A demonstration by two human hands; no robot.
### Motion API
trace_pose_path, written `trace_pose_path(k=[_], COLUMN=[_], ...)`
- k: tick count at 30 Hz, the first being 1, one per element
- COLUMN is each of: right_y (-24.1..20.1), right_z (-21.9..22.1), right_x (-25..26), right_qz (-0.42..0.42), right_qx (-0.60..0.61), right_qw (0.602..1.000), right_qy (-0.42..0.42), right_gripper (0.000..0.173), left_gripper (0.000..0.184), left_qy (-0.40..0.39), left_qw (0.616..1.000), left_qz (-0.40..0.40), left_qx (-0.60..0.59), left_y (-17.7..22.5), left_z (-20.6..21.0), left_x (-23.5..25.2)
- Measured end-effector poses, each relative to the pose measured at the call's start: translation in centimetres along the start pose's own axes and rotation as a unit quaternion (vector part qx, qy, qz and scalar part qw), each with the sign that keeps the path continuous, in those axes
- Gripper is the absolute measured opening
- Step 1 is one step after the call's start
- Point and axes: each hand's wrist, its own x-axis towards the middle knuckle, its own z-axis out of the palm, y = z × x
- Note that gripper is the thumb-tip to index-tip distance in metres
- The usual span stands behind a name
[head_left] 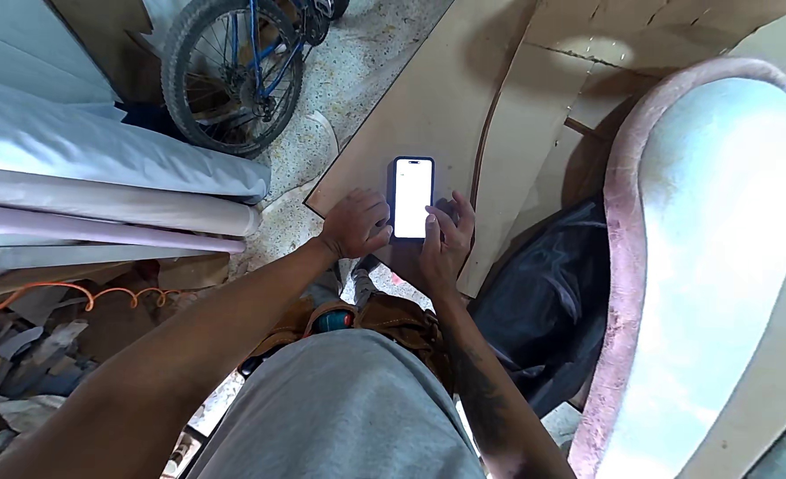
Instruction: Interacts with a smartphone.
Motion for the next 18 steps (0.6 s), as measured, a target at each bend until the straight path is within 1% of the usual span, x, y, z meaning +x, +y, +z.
trace_pose_path(k=[2, 4, 11, 18], right_y=[0.1, 0.14, -0.03, 0.13], right_z=[-0.25, -0.36, -0.34, -0.44], right_x=[-0.08, -0.2, -0.24, -0.33], right_qz=[-0.001, 0.005, 0.01, -0.007], right_qx=[0.039, 0.054, 0.054, 0.065], right_qw=[0.999, 0.998, 0.998, 0.998], right_qy=[0.011, 0.017, 0.01, 0.002], right_gripper=[0.027, 0.028, 0.028, 0.028], left_gripper=[0.032, 0.034, 0.036, 0.037], left_qy=[0.007, 0.011, 0.014, 0.007], left_qw=[1.0, 1.0, 0.999, 0.999], left_qz=[0.001, 0.004, 0.008, 0.001], left_qx=[0.005, 0.012, 0.047, 0.052], left_y=[0.02, 0.07, 0.04, 0.13], left_z=[0.11, 0.16, 0.66, 0.66], left_x=[0.03, 0.05, -0.19, -0.13])
